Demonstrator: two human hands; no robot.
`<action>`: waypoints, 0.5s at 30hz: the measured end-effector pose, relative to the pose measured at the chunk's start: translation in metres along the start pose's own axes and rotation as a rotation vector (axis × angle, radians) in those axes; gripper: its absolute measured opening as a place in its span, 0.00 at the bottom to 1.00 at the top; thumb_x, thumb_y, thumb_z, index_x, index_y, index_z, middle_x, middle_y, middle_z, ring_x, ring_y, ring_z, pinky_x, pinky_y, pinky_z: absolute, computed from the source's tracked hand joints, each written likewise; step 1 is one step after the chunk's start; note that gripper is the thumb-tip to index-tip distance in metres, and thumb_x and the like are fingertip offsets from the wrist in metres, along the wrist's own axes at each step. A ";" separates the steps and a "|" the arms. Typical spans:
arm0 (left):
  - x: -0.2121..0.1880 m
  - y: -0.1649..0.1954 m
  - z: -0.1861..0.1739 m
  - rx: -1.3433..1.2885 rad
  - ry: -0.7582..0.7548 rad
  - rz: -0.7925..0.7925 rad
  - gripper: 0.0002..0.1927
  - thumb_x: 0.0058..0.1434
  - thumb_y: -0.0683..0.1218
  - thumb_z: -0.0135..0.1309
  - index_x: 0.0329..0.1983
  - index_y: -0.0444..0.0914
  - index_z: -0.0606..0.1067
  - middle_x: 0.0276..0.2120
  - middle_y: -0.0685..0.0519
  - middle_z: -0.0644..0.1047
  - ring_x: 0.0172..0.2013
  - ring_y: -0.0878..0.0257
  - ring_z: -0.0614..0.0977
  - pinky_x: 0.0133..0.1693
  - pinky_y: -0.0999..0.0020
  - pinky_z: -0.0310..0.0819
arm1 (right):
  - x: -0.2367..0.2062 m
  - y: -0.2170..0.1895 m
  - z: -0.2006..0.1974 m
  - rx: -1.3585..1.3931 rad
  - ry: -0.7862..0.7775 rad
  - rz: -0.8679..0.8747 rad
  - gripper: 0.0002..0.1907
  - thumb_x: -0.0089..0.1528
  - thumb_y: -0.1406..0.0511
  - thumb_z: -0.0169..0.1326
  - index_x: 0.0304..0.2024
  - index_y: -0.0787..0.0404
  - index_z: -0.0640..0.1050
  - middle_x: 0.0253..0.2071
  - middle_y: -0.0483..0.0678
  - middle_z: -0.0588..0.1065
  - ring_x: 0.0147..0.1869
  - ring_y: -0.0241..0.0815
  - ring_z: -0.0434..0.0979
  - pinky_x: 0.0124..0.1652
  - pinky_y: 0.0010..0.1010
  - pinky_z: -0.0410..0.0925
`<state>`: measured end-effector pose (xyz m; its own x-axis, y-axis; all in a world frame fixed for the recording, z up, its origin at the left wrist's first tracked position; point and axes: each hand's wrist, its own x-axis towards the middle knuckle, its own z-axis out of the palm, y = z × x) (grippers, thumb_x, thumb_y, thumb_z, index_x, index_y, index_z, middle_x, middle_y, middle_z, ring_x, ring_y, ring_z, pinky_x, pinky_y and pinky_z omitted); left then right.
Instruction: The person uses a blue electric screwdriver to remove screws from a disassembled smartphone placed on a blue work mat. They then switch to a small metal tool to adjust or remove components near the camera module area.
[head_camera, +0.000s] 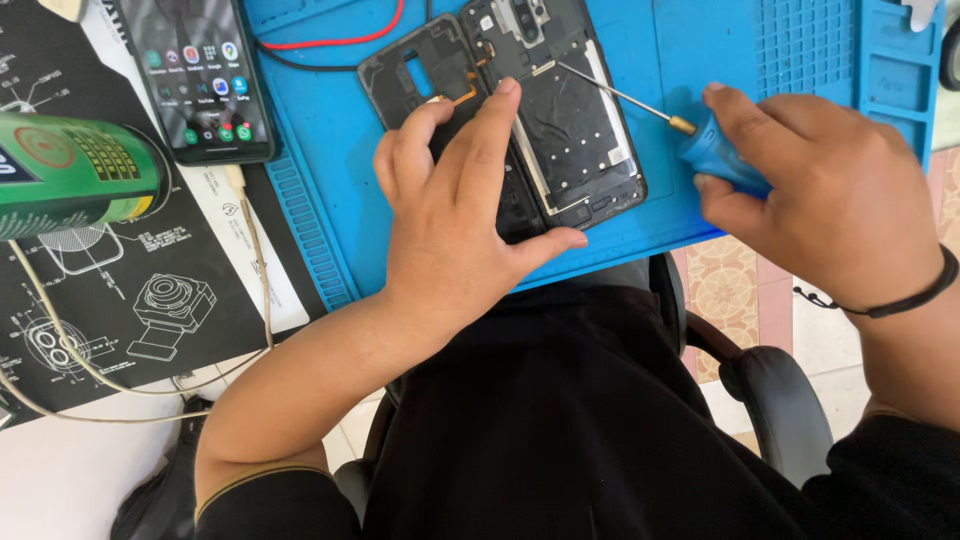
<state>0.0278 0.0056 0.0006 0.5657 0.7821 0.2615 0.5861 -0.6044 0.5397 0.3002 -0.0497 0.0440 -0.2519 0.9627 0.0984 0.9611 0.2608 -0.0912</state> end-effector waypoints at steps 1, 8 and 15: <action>0.000 0.000 0.000 -0.004 0.001 0.004 0.59 0.49 0.66 0.76 0.74 0.36 0.59 0.61 0.48 0.74 0.67 0.47 0.61 0.68 0.44 0.48 | 0.000 0.001 0.000 -0.007 -0.005 -0.015 0.30 0.52 0.65 0.68 0.57 0.64 0.80 0.26 0.47 0.71 0.25 0.43 0.72 0.26 0.33 0.68; 0.000 -0.002 0.000 -0.007 -0.010 0.013 0.58 0.50 0.65 0.76 0.74 0.36 0.59 0.64 0.48 0.73 0.67 0.48 0.61 0.68 0.45 0.49 | -0.004 0.009 0.001 -0.040 -0.048 -0.104 0.31 0.50 0.62 0.68 0.56 0.62 0.80 0.30 0.47 0.74 0.26 0.42 0.74 0.26 0.31 0.69; 0.000 -0.002 0.001 0.018 -0.027 0.023 0.57 0.52 0.65 0.75 0.74 0.36 0.59 0.65 0.48 0.72 0.68 0.48 0.60 0.68 0.44 0.48 | -0.012 0.014 0.003 -0.067 -0.095 -0.151 0.30 0.48 0.61 0.68 0.55 0.56 0.82 0.35 0.45 0.79 0.29 0.39 0.78 0.28 0.28 0.71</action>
<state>0.0270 0.0063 -0.0011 0.5942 0.7639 0.2517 0.5832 -0.6248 0.5191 0.3167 -0.0570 0.0381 -0.4004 0.9163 0.0114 0.9161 0.4006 -0.0160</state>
